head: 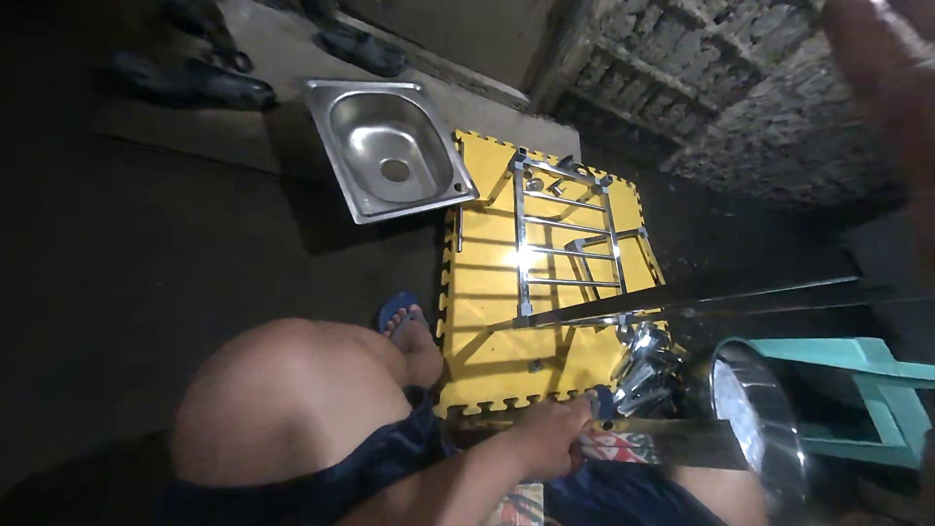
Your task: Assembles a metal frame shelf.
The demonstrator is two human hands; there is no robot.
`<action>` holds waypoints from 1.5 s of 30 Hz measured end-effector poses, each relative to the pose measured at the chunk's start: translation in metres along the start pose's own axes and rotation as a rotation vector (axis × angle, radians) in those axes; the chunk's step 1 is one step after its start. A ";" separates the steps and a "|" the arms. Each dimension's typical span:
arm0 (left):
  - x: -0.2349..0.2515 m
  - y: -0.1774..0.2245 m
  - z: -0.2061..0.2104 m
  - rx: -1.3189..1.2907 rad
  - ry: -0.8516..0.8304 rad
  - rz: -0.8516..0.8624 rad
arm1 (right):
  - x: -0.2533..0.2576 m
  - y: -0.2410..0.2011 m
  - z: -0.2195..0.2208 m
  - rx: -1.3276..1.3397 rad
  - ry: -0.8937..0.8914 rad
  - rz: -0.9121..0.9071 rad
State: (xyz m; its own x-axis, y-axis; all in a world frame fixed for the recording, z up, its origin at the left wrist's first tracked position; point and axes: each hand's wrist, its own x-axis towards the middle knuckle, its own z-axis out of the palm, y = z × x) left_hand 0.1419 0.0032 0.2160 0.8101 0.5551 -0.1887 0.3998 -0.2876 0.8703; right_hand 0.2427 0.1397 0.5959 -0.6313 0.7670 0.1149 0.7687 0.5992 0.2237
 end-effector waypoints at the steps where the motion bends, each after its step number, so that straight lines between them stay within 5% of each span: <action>1: 0.001 -0.001 -0.001 0.002 0.007 0.001 | 0.000 -0.002 0.017 0.050 -0.021 0.014; 7: 0.006 0.007 -0.007 0.001 -0.015 -0.032 | 0.011 -0.010 0.027 0.175 -0.241 0.132; 11: 0.006 0.013 -0.004 -0.001 -0.005 -0.052 | 0.012 0.001 0.020 0.399 -0.055 0.073; 15: 0.009 0.009 0.001 -0.007 -0.001 -0.076 | -0.010 0.062 -0.011 0.510 0.022 0.055; 19: 0.005 0.005 -0.001 -0.001 0.036 -0.102 | -0.066 0.156 -0.016 0.013 0.002 0.539; 24: -0.007 0.022 -0.027 0.051 0.079 -0.098 | -0.122 0.212 -0.014 -0.082 -0.093 0.930; 30: 0.002 0.025 -0.031 0.062 0.000 -0.166 | -0.127 0.227 -0.020 -0.064 -0.009 0.997; 35: 0.017 -0.009 0.012 0.032 0.101 -0.118 | -0.141 0.247 0.083 0.092 -0.098 0.801; 39: 0.021 -0.004 0.007 0.000 0.042 -0.218 | -0.138 0.250 0.081 0.178 -0.221 0.809; 45: 0.020 -0.005 0.011 0.009 0.014 -0.222 | -0.143 0.239 0.041 0.131 -0.117 0.786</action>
State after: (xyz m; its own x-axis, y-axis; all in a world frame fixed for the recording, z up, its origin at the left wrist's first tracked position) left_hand 0.1604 0.0072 0.2027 0.6958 0.6166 -0.3683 0.5710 -0.1639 0.8044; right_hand 0.5210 0.1830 0.5930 0.1091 0.9901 0.0879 0.9939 -0.1098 0.0037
